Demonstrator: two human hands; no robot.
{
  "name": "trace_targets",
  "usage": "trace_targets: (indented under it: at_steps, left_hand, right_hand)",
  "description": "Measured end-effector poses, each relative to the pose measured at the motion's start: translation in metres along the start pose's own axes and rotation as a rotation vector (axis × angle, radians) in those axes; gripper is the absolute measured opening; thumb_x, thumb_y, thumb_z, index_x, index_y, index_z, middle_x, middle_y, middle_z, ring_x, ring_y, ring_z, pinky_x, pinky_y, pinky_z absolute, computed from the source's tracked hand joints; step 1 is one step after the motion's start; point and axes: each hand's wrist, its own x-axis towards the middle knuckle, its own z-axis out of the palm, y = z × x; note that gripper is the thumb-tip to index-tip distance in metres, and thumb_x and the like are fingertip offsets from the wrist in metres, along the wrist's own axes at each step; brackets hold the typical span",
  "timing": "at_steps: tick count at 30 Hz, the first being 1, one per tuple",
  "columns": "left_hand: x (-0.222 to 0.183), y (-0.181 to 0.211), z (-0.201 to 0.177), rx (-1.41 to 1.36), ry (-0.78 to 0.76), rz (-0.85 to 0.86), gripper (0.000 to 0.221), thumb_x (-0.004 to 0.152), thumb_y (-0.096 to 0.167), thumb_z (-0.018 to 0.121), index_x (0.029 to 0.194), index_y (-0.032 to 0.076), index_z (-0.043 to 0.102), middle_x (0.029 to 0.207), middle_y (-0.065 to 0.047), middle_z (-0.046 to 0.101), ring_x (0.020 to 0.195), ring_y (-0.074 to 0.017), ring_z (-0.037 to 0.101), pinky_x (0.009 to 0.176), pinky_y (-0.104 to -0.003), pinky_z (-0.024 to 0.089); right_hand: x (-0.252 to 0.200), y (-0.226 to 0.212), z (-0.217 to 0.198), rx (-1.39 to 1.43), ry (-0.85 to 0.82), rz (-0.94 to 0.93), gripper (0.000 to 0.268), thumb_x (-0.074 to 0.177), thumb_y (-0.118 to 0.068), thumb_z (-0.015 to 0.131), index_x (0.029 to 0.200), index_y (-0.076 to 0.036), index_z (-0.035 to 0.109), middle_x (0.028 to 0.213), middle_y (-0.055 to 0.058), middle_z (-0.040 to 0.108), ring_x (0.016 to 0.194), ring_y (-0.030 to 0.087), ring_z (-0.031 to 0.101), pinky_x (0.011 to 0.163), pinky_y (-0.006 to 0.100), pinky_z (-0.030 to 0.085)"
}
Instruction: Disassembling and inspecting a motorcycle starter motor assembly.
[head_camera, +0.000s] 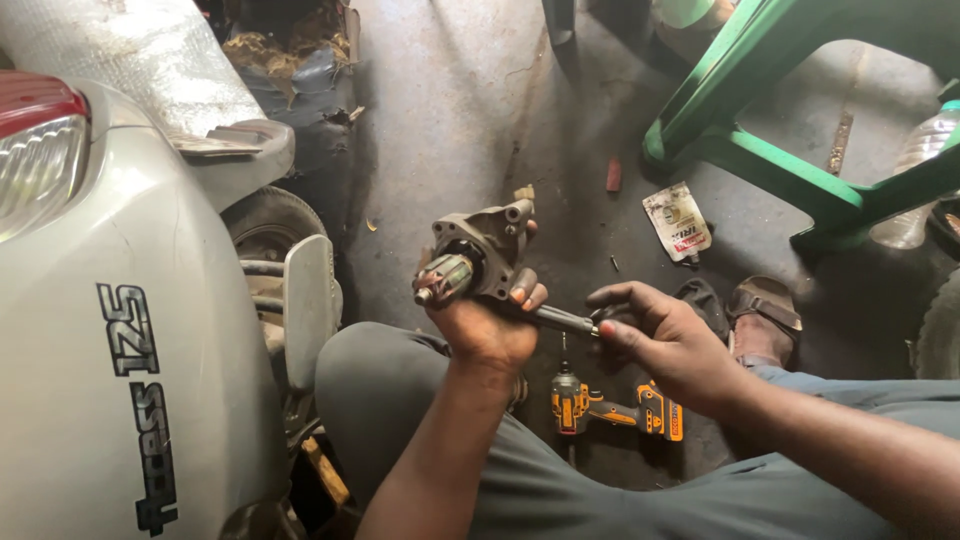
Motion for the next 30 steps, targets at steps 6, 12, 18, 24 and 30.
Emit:
trace_targets:
  at_steps: [6,12,18,24,30]
  left_hand:
    - [0.0,0.009,0.003,0.043,-0.02,0.079,0.077,0.097,0.068,0.04,0.138,0.005,0.058,0.129,-0.02,0.063,0.058,-0.0165,0.054,0.054,-0.029,0.043]
    - [-0.003,0.01,0.003,0.059,0.004,0.073,0.076,0.096,0.069,0.04,0.137,0.008,0.058,0.129,-0.019,0.064,0.057,-0.0164,0.052,0.053,-0.028,0.043]
    - [-0.005,0.012,0.002,0.042,-0.003,0.086,0.078,0.096,0.068,0.043,0.14,0.005,0.056,0.129,-0.021,0.062,0.058,-0.0164,0.054,0.053,-0.027,0.044]
    - [-0.007,0.017,0.004,0.016,-0.041,0.089,0.079,0.093,0.065,0.048,0.141,0.003,0.055,0.133,-0.019,0.062,0.057,-0.016,0.055,0.053,-0.026,0.045]
    - [-0.004,0.021,-0.005,-0.066,-0.01,0.058,0.075,0.09,0.069,0.052,0.135,0.01,0.058,0.129,-0.019,0.061,0.06,-0.0157,0.052,0.055,-0.027,0.044]
  right_hand:
    - [0.002,0.033,-0.03,-0.442,-0.203,-0.114,0.031,0.108,-0.027,0.057,0.101,0.0,0.07,0.074,-0.002,0.052,0.07,0.005,0.047,0.06,0.026,0.043]
    - [-0.014,-0.009,0.002,-0.756,-0.012,-0.317,0.018,0.098,-0.02,0.061,0.106,-0.006,0.07,0.07,0.005,0.065,0.058,0.012,0.061,0.057,0.029,0.05]
    - [-0.011,-0.014,-0.004,-1.31,0.013,-1.007,0.027,0.083,-0.007,0.069,0.109,0.003,0.066,0.074,0.005,0.064,0.063,0.022,0.063,0.056,0.037,0.048]
    - [-0.019,-0.031,0.006,-1.507,0.081,-1.138,0.046,0.071,-0.007,0.073,0.116,0.002,0.072,0.071,0.001,0.064,0.06,0.017,0.059,0.057,0.033,0.045]
    - [-0.02,-0.04,0.013,-1.403,0.083,-1.098,0.036,0.082,-0.009,0.069,0.118,-0.002,0.072,0.07,0.0,0.064,0.062,0.016,0.062,0.06,0.034,0.048]
